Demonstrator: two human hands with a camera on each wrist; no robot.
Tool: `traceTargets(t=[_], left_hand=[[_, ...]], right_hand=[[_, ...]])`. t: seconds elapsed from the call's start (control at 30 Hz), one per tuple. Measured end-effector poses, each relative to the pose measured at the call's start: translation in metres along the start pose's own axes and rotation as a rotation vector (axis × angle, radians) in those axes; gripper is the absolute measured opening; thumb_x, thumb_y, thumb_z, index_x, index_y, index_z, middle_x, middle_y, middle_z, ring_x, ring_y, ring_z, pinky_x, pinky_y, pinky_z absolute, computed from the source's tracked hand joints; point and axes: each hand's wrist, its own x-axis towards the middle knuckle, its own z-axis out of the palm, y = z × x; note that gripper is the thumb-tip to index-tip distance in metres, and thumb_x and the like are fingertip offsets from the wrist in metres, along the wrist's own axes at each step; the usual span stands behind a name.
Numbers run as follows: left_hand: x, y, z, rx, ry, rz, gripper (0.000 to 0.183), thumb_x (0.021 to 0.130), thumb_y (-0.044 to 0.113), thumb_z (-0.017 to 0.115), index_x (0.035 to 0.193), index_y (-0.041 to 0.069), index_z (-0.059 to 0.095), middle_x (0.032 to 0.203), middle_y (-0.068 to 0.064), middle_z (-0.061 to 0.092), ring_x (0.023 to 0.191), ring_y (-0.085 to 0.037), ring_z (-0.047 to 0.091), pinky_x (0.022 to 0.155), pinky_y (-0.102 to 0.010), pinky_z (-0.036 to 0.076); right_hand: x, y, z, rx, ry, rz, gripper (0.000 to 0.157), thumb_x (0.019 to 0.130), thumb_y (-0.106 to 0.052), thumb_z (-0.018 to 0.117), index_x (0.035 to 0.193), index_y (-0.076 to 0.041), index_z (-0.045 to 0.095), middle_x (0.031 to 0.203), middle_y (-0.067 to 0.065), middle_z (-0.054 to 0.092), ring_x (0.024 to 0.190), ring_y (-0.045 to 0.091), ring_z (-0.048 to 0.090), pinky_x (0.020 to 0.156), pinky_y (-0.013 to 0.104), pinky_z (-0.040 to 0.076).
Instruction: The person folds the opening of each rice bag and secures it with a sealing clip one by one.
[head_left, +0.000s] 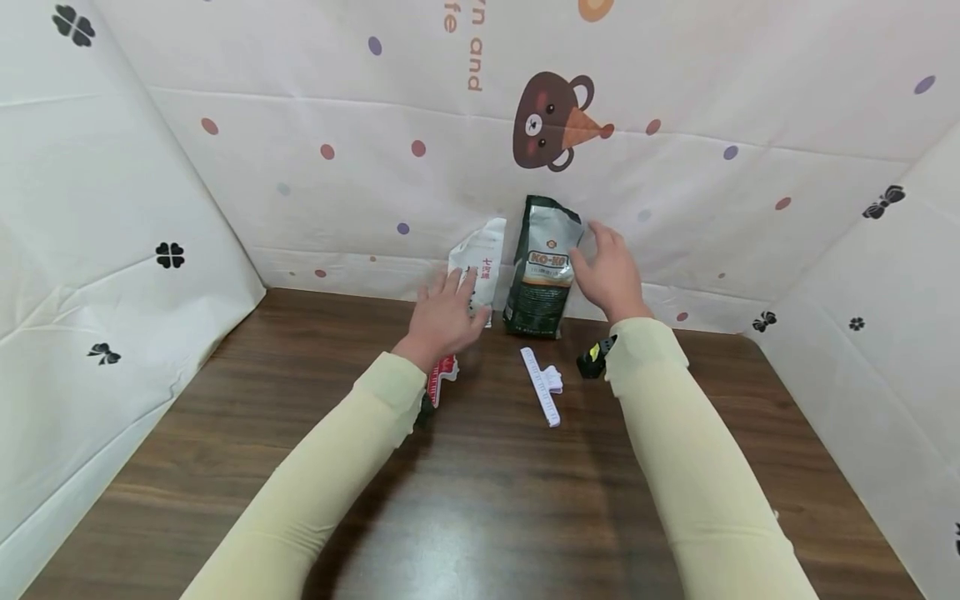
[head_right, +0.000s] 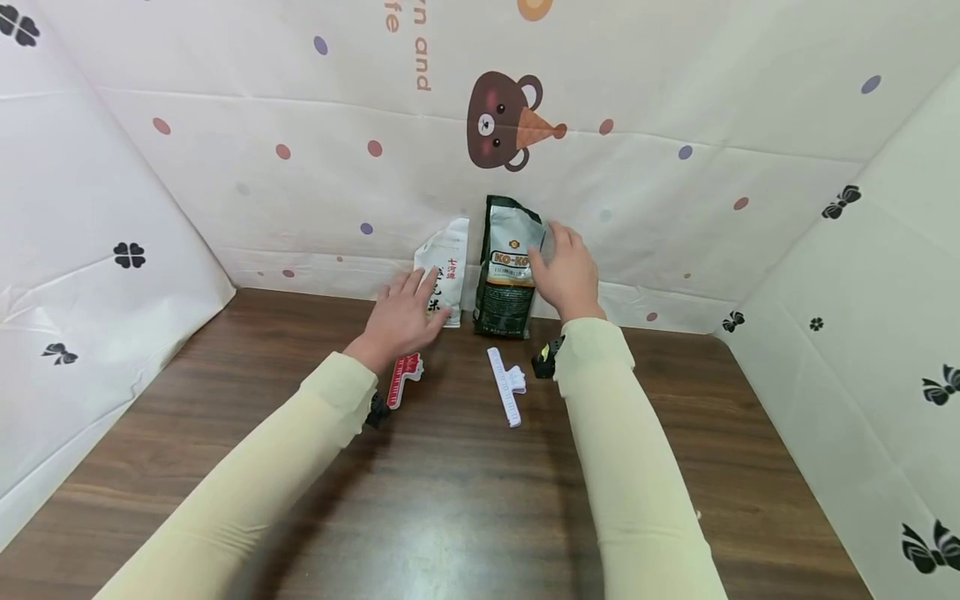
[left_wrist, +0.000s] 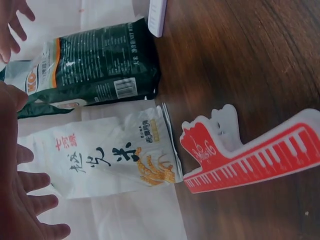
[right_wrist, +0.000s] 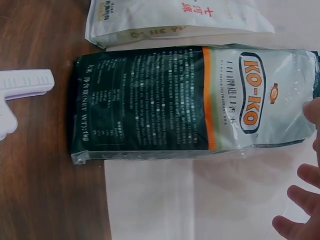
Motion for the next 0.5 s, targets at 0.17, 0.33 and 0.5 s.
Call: traceTargets(t=[0.17,0.33,0.5], left_hand=[[0.001,0.002,0.001,0.02,-0.003,0.017,0.073,0.098,0.058,0.032,0.156,0.018,0.014,0.161,-0.012,0.02,0.149,-0.036,0.015,0.117,-0.059,0.018],[0.002,0.003,0.001,0.029,0.004,0.019,0.073,0.098,0.059,0.03,0.156,0.018,0.013,0.161,-0.012,0.021,0.149,-0.035,0.017,0.117,-0.058,0.019],[0.003,0.005,0.003,0.012,0.009,0.024,0.073,0.098,0.059,0.031,0.157,0.019,0.013,0.161,-0.011,0.021,0.149,-0.035,0.017,0.117,-0.058,0.02]], right_hand=[[0.005,-0.006,-0.004,0.0,-0.002,-0.01,0.064,0.099,-0.038,0.05,0.154,-0.017,0.024,0.159,0.013,0.025,0.143,0.036,0.029,0.114,0.055,0.028],[0.011,-0.013,-0.006,0.0,-0.004,-0.019,0.063,0.099,-0.033,0.052,0.153,-0.017,0.025,0.158,0.014,0.028,0.143,0.036,0.029,0.115,0.053,0.027],[0.016,-0.016,-0.006,0.025,-0.01,-0.01,0.06,0.1,-0.03,0.051,0.153,-0.019,0.026,0.154,0.013,0.036,0.141,0.035,0.035,0.113,0.054,0.031]])
